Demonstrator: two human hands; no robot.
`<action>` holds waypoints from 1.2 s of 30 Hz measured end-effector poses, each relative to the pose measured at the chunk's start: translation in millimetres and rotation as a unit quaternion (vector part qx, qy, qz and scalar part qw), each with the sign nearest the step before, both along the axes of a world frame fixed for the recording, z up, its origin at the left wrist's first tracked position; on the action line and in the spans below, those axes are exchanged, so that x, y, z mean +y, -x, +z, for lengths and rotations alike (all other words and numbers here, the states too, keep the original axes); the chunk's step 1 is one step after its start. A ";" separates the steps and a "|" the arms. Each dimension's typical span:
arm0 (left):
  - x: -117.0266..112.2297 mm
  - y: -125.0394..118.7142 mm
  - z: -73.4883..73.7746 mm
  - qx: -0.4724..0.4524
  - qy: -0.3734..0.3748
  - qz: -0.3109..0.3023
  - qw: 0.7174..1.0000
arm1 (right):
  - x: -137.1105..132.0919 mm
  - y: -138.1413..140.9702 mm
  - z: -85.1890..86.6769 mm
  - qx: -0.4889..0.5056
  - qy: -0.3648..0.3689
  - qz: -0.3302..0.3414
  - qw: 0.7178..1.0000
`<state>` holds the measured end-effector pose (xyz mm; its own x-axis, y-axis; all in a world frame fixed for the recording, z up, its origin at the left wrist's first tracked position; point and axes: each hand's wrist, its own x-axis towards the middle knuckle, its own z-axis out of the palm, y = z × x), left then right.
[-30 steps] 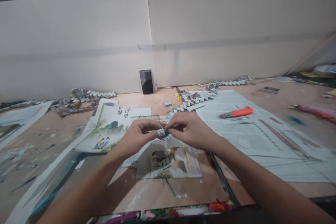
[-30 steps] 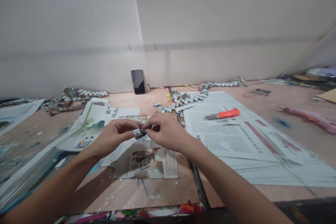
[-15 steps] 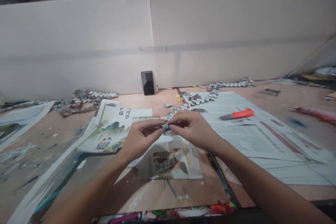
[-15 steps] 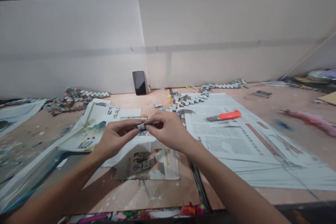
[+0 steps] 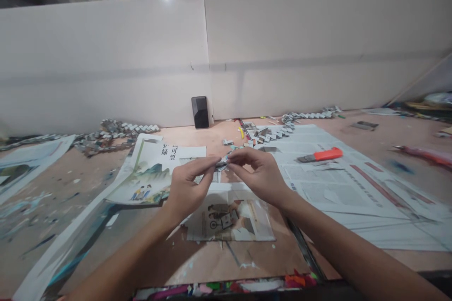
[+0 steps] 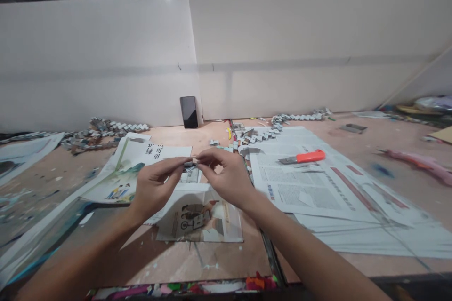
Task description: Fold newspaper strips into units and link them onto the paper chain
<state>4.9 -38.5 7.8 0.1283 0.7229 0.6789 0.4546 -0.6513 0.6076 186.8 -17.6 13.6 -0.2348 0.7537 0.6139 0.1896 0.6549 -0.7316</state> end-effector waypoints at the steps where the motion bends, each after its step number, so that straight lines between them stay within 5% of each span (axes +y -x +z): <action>1: -0.3 0.7 -0.2 0.014 -0.018 -0.007 1.000 | -0.7 1.2 -0.8 0.007 -0.003 -0.001 1.000; 8: 3.0 1.9 -3.4 0.059 -0.084 -0.017 0.995 | 0.4 2.2 -1.6 0.055 0.029 0.033 0.997; 17: -0.2 -2.4 0.0 -0.038 0.038 -0.011 0.998 | 2.7 6.5 -5.2 0.116 0.106 0.014 0.988; 22: -1.9 -2.5 5.1 -0.063 0.073 -0.013 0.995 | -13.7 17.4 -7.5 0.105 0.044 -0.035 0.993; 28: 0.7 4.3 6.1 -0.077 0.137 0.026 0.987 | -29.6 19.3 -7.3 -0.025 -0.120 -0.053 0.991; 32: 5.9 2.0 1.4 -0.159 0.177 -0.068 0.969 | -21.2 14.5 -3.7 -0.063 -0.137 -0.048 0.987; 36: 7.4 -4.3 0.3 -0.173 0.209 -0.147 0.951 | -6.2 13.7 -2.9 -0.028 -0.016 -0.008 0.999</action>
<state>9.2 -31.1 8.1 0.1871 0.9062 0.3791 0.0158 -0.3887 0.9212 173.1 -23.8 10.7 -0.2584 0.7373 0.6242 0.2404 0.6749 -0.6976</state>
